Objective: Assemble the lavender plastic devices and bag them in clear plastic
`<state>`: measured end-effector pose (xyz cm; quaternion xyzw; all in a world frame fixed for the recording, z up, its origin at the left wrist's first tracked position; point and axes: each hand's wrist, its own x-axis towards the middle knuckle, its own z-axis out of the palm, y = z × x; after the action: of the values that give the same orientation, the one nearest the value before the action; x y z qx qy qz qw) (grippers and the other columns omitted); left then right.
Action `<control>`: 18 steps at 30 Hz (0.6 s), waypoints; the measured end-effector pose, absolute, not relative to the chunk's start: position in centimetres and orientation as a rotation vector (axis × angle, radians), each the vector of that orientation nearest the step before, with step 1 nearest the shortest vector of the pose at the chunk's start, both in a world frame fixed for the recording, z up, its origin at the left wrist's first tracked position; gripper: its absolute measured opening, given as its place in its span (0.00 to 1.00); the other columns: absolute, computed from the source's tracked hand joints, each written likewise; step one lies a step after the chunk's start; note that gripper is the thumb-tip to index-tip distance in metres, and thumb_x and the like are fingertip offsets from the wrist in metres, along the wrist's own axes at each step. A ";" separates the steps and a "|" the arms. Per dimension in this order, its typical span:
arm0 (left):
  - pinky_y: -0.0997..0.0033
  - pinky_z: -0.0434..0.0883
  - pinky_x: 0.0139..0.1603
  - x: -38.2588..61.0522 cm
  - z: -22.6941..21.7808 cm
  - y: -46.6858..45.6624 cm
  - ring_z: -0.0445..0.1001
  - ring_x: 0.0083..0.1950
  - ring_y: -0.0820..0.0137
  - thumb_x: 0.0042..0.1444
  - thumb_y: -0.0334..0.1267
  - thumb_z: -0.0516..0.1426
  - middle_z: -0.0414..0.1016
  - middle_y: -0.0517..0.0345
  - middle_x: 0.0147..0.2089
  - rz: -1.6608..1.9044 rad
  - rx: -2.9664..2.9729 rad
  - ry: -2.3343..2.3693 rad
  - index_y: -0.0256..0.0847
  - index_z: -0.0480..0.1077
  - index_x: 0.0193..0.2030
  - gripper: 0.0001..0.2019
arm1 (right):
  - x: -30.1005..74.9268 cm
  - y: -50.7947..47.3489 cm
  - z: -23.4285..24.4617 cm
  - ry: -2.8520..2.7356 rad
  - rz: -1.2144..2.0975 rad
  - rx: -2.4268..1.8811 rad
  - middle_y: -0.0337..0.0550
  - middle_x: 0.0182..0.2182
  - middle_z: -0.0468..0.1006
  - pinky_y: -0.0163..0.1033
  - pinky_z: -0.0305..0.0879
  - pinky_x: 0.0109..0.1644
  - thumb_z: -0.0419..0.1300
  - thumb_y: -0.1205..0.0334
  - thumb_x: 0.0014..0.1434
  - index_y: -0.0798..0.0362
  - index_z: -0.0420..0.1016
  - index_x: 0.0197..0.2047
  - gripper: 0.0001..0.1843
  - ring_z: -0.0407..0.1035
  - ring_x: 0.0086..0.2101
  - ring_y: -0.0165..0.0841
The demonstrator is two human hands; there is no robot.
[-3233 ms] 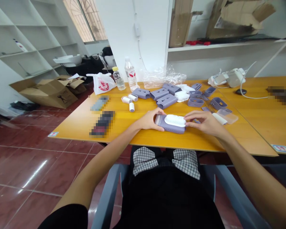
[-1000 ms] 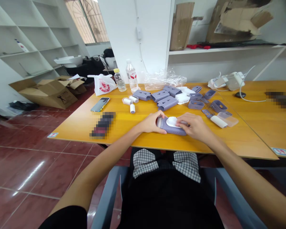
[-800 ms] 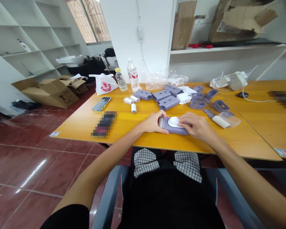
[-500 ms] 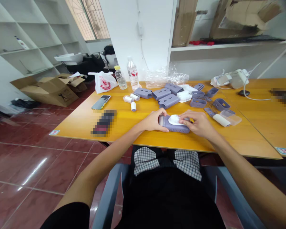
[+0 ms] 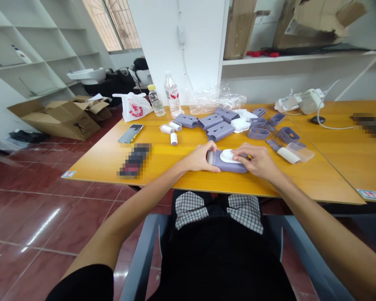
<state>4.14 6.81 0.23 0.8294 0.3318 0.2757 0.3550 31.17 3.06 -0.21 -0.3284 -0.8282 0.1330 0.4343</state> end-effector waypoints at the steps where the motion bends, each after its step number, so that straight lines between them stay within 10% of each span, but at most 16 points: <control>1: 0.52 0.70 0.60 4.1 0.3 6.8 0.79 0.59 0.51 0.40 0.53 0.77 0.81 0.50 0.59 0.709 2.148 0.862 0.46 0.61 0.45 0.35 | 31.2 3.0 -0.1 -2.057 0.333 -0.827 0.45 0.37 0.88 0.47 0.74 0.42 0.67 0.63 0.68 0.46 0.86 0.39 0.06 0.81 0.37 0.42; 18: 0.51 0.71 0.58 4.2 -0.4 7.0 0.78 0.56 0.52 0.41 0.57 0.77 0.79 0.52 0.55 0.720 2.182 0.902 0.46 0.65 0.50 0.37 | 32.2 2.6 1.6 -1.988 0.302 -0.827 0.44 0.39 0.89 0.47 0.76 0.45 0.67 0.61 0.68 0.45 0.85 0.40 0.05 0.84 0.40 0.43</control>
<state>4.21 7.03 -0.45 0.8343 0.3449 0.2753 0.3304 32.19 2.62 1.61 -0.3368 -0.8095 0.1228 0.4649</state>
